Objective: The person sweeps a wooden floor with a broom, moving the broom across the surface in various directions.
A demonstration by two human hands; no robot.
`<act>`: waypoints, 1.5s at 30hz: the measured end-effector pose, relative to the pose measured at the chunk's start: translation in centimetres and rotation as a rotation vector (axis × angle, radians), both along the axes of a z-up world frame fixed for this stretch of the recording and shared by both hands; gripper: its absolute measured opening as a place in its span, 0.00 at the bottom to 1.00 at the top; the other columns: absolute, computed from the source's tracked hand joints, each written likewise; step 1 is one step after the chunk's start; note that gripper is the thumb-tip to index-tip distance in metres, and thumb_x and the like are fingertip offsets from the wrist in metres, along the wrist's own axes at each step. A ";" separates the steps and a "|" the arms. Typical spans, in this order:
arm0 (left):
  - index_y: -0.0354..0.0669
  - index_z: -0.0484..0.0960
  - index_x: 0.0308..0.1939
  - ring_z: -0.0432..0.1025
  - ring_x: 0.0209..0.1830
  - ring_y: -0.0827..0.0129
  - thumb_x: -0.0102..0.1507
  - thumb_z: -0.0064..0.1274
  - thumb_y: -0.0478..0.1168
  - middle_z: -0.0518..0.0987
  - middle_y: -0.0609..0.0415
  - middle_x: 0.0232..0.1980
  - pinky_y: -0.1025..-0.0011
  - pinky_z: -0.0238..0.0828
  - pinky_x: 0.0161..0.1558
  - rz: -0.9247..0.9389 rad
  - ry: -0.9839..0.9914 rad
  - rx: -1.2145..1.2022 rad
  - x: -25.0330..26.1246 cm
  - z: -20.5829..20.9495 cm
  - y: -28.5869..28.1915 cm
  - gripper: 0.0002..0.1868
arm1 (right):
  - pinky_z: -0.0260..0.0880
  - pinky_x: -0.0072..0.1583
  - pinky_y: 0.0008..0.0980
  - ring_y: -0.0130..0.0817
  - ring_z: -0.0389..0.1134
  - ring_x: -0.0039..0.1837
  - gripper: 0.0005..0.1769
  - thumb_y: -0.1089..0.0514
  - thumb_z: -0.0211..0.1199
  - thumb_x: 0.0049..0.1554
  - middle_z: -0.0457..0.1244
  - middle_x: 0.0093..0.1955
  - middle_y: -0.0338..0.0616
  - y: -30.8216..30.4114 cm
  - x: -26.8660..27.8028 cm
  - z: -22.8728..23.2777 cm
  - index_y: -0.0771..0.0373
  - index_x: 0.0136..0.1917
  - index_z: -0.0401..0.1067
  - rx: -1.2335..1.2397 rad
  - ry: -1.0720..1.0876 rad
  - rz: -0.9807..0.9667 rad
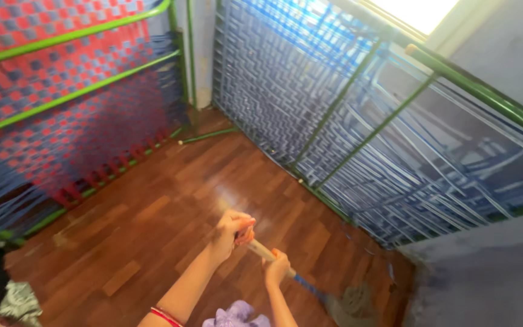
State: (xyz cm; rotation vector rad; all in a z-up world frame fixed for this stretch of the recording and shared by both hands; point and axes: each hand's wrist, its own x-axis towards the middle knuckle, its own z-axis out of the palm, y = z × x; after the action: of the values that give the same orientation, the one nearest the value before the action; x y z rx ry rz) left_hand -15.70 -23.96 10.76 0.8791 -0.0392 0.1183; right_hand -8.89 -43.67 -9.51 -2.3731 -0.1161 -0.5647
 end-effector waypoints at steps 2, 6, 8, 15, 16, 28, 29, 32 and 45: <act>0.39 0.66 0.14 0.57 0.14 0.69 0.63 0.50 0.39 0.63 0.53 0.13 0.68 0.51 0.24 0.046 -0.075 0.041 -2.3 1.9 1.8 0.23 | 0.70 0.47 0.44 0.52 0.73 0.42 0.12 0.60 0.71 0.39 0.70 0.37 0.55 2.9 0.5 0.6 0.65 0.39 0.79 0.100 0.135 0.054; 0.40 0.66 0.13 0.55 0.15 0.75 0.64 0.50 0.38 0.64 0.56 0.14 0.70 0.48 0.23 0.218 -0.098 0.178 -7.8 3.5 6.2 0.23 | 0.64 0.43 0.39 0.49 0.69 0.39 0.05 0.62 0.68 0.45 0.68 0.34 0.52 11.7 -0.1 1.6 0.66 0.36 0.76 0.241 -0.188 0.304; 0.39 0.67 0.13 0.54 0.15 0.77 0.64 0.49 0.38 0.65 0.58 0.14 0.71 0.45 0.21 0.290 -0.055 0.285 -10.9 3.6 8.6 0.23 | 0.63 0.42 0.39 0.48 0.67 0.37 0.07 0.60 0.69 0.47 0.66 0.33 0.54 16.6 -1.1 2.0 0.67 0.34 0.75 0.198 -0.038 0.460; 0.31 0.77 0.27 0.56 0.19 0.83 0.61 0.53 0.33 0.59 0.61 0.18 0.73 0.51 0.23 0.787 -0.052 0.781 -21.9 5.5 16.2 0.08 | 0.74 0.44 0.45 0.50 0.74 0.43 0.07 0.60 0.60 0.48 0.60 0.36 0.48 37.1 -8.9 1.4 0.58 0.30 0.66 1.281 1.258 0.806; 0.30 0.80 0.30 0.56 0.16 0.83 0.58 0.52 0.32 0.59 0.60 0.16 0.72 0.48 0.20 0.848 0.081 0.809 -23.2 5.4 17.4 0.06 | 0.74 0.44 0.45 0.50 0.74 0.43 0.07 0.60 0.60 0.48 0.60 0.36 0.48 39.4 -11.0 1.0 0.58 0.30 0.66 1.285 1.263 0.814; 0.34 0.74 0.18 0.55 0.17 0.81 0.61 0.51 0.32 0.65 0.63 0.16 0.75 0.46 0.22 1.265 0.093 0.744 -32.8 7.0 22.6 0.15 | 0.70 0.52 0.52 0.62 0.68 0.52 0.22 0.57 0.71 0.44 0.67 0.47 0.64 46.1 -22.6 -0.1 0.68 0.50 0.73 0.062 0.162 1.332; 0.35 0.70 0.16 0.56 0.16 0.81 0.62 0.50 0.31 0.65 0.63 0.16 0.75 0.46 0.22 1.349 0.068 0.735 -33.1 7.5 23.0 0.18 | 0.68 0.52 0.55 0.64 0.67 0.52 0.18 0.58 0.67 0.48 0.66 0.49 0.65 46.4 -23.1 0.0 0.68 0.50 0.71 -0.091 0.156 1.286; 0.36 0.61 0.15 0.57 0.14 0.79 0.62 0.47 0.29 0.63 0.58 0.16 0.75 0.46 0.20 1.420 -0.011 0.529 -33.6 8.4 23.6 0.20 | 0.67 0.53 0.61 0.64 0.68 0.54 0.10 0.59 0.60 0.56 0.67 0.51 0.64 47.7 -22.9 0.5 0.66 0.50 0.70 -0.321 0.253 1.195; 0.42 0.63 0.15 0.57 0.08 0.66 0.58 0.40 0.32 0.62 0.52 0.12 0.67 0.53 0.14 1.031 0.097 0.049 -26.6 -5.2 4.6 0.15 | 0.68 0.57 0.57 0.62 0.68 0.57 0.15 0.53 0.67 0.51 0.68 0.52 0.62 9.1 -19.0 -1.8 0.65 0.47 0.72 -0.473 0.545 0.744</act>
State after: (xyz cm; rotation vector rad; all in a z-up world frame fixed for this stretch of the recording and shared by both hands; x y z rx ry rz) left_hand -42.31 -19.38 5.55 0.8804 0.5109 1.0383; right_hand -27.89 -34.62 -11.28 -2.5746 -0.9137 0.5118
